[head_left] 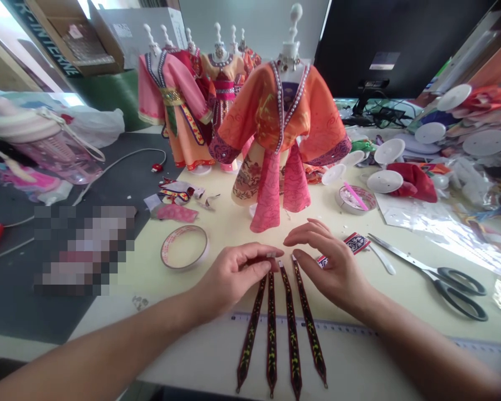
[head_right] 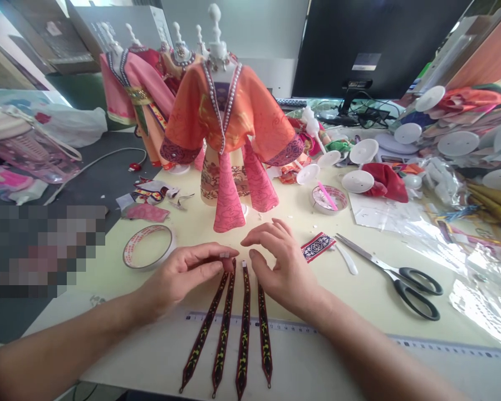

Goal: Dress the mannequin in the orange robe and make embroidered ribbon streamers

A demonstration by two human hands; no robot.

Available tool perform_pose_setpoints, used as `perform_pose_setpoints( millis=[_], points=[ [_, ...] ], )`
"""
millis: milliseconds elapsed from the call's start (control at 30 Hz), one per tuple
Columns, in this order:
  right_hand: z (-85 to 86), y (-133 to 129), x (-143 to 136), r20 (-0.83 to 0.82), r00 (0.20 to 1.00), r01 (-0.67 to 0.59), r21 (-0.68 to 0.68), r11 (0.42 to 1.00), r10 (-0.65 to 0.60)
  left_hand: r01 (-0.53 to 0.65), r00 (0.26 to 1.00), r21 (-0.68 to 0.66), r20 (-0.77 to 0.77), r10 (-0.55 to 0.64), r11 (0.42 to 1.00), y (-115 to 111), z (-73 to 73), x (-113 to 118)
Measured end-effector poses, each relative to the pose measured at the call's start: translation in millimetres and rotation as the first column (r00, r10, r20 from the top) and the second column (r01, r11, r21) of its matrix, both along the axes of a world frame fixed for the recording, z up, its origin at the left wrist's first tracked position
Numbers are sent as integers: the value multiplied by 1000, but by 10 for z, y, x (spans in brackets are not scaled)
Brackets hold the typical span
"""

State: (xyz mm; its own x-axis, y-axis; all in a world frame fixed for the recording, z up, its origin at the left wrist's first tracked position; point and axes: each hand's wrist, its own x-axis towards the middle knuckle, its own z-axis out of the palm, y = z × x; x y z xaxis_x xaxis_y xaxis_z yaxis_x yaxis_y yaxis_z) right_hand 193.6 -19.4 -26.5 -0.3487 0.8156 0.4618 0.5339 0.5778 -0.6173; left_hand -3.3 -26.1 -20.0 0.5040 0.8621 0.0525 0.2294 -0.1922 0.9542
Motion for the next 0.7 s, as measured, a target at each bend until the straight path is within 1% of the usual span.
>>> perform_pose_setpoints(
  millis=[67, 167, 267, 400, 600, 700],
  points=[
    [27, -33, -7, -9, 1000, -13, 54, 998, 14, 26, 998, -82, 58, -21, 996, 8, 5, -1],
    [46, -61, -19, -3, 999, -33, 130, 991, 34, 53, 989, -167, 145, -29, 984, 6, -5, 0],
    [38, -68, -31, 28, 999, -40, 161, 986, 36, 92, 977, -254, 209, -38, 963, -2, -11, 9],
    [14, -67, -37, 62, 998, -36, 196, 980, 24, 146, 965, -354, 256, -55, 924, -15, 14, 27],
    [11, -72, -24, 128, 992, -53, 283, 958, 17, 192, 944, -396, 325, -58, 898, -18, 30, 30],
    [15, -75, -19, 155, 988, -71, 320, 945, 22, 197, 938, -394, 342, -56, 898, -17, 29, 29]
  ],
)
